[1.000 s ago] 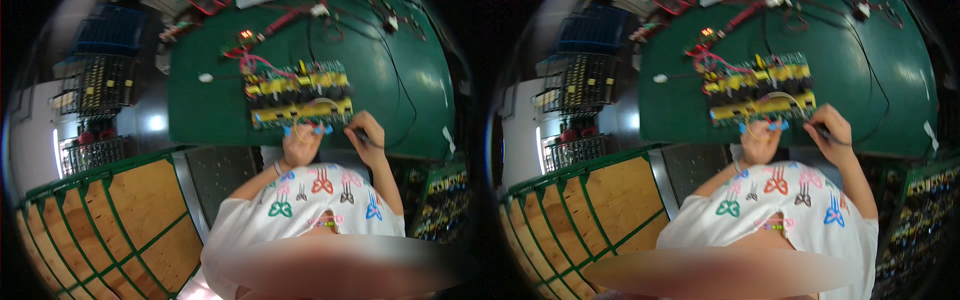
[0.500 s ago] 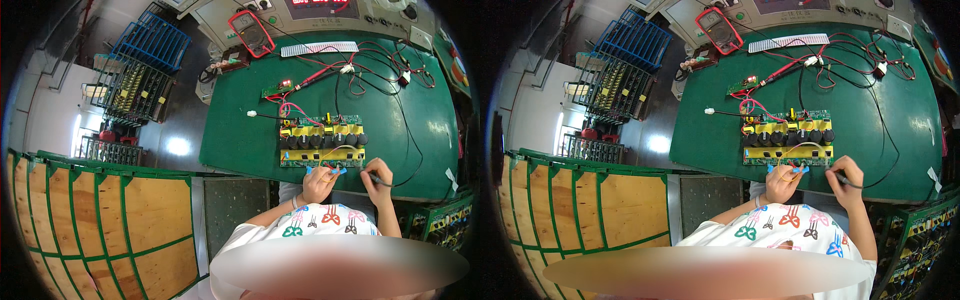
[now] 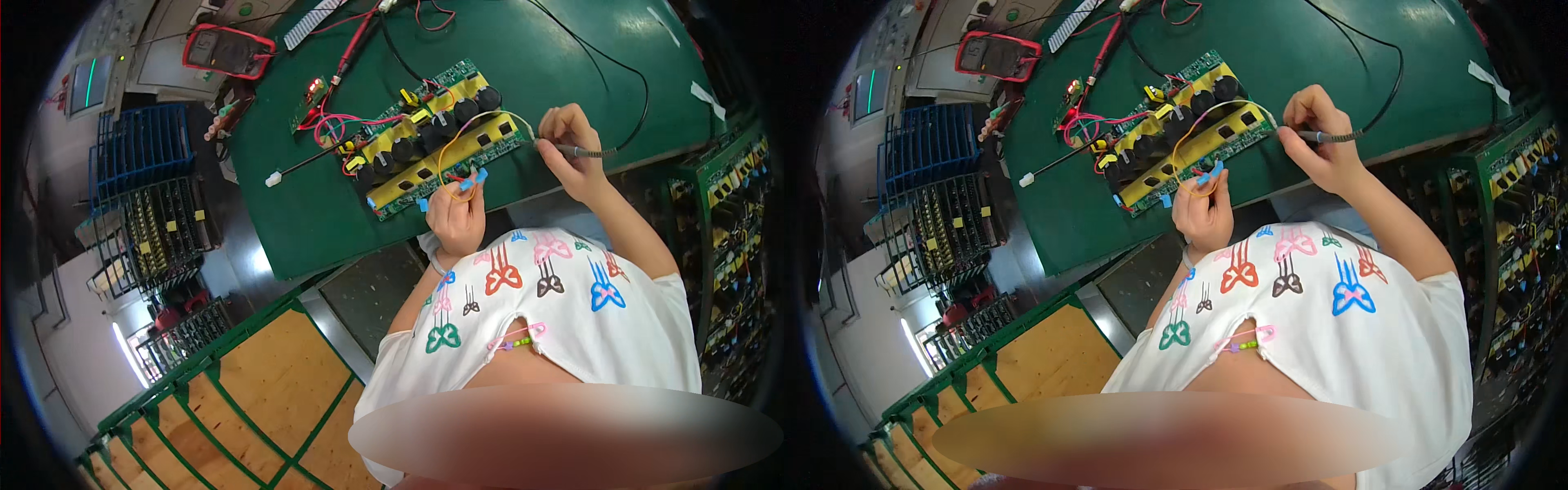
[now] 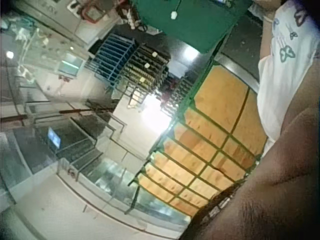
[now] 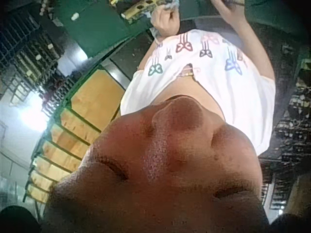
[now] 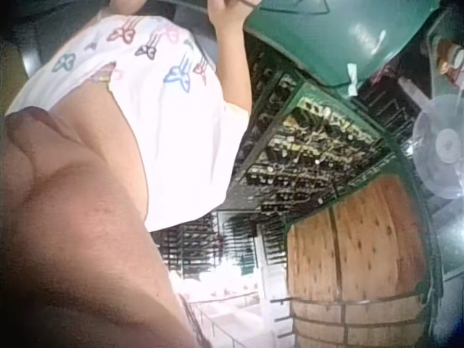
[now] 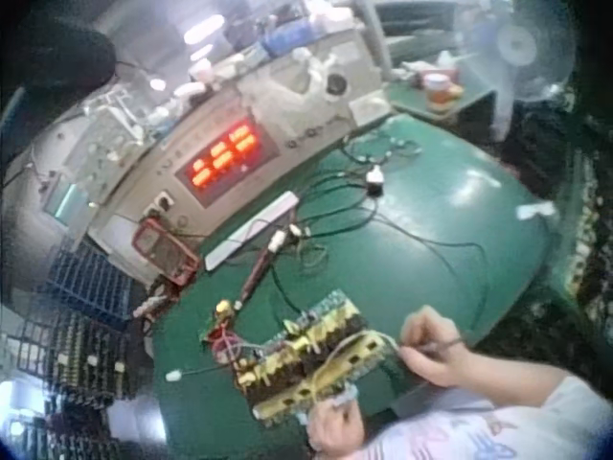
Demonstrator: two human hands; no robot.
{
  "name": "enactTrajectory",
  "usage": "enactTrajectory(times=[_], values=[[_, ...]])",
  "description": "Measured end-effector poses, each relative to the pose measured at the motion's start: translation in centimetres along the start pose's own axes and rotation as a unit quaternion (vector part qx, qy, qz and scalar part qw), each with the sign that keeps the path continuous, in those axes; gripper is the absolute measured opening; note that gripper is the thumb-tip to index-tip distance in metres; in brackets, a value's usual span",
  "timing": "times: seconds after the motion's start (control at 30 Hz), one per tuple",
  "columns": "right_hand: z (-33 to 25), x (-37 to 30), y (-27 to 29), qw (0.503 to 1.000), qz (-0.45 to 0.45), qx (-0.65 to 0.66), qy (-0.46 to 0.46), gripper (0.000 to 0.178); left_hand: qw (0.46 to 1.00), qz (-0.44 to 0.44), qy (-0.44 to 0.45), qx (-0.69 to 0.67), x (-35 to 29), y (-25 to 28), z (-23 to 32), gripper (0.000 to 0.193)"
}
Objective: The person assembles electronic components onto a circuit board using a soldering iron, then tests the components with a multimeter connected by probes and cables.
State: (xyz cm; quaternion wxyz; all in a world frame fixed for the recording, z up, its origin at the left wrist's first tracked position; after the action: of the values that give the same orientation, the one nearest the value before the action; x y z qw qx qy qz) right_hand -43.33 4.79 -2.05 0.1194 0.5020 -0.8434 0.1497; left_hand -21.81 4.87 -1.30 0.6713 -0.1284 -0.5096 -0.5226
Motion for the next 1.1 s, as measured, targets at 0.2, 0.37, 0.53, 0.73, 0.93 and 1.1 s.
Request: enactTrajectory(times=[0.2, 0.37, 0.53, 0.73, 0.93, 1.1], values=[[0.0, -0.4, -0.3, 0.999, -0.020, -0.045, 0.004, 0.022, 1.000, 0.004, -0.010, 0.012, -0.3, 0.3, 0.0, 0.018], [-0.1, -0.1, -0.8, 0.995, -0.038, -0.090, 0.027, 0.022, 1.000, -0.003, -0.013, 0.017, -0.2, 0.0, -0.1, 0.018], [-1.0, 0.2, -1.5, 0.995, -0.041, -0.080, 0.037, 0.020, 0.999, 0.014, -0.026, 0.032, -0.6, 0.7, -0.5, 0.023], [-0.4, -0.2, -1.3, 0.998, -0.034, -0.062, 0.001, 0.019, 0.998, -0.001, 0.042, 0.051, -1.9, -0.1, -1.0, 0.015], [-0.9, -0.4, -1.4, 0.998, -0.032, -0.052, 0.016, 0.020, 0.999, 0.033, 0.009, 0.005, -0.7, 0.6, 0.2, 0.022], [-1.0, -0.2, -1.7, 0.997, -0.040, -0.060, 0.015, 0.020, 1.000, 0.025, 0.008, 0.016, -0.3, 0.6, 0.1, 0.020]])
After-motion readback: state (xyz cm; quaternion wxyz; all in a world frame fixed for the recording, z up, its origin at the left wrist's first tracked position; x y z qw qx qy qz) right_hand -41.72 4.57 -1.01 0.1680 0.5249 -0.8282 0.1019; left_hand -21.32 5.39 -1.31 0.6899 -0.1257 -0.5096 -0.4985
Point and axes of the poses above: each hand's wrist, its own x-axis towards the middle knuckle, its own y-axis out of the back of the hand, z = x × y, the point moved 7 cm from there along x, towards the middle knuckle, and after that the axes turned 15 degrees about z, right-handed, at the moved point
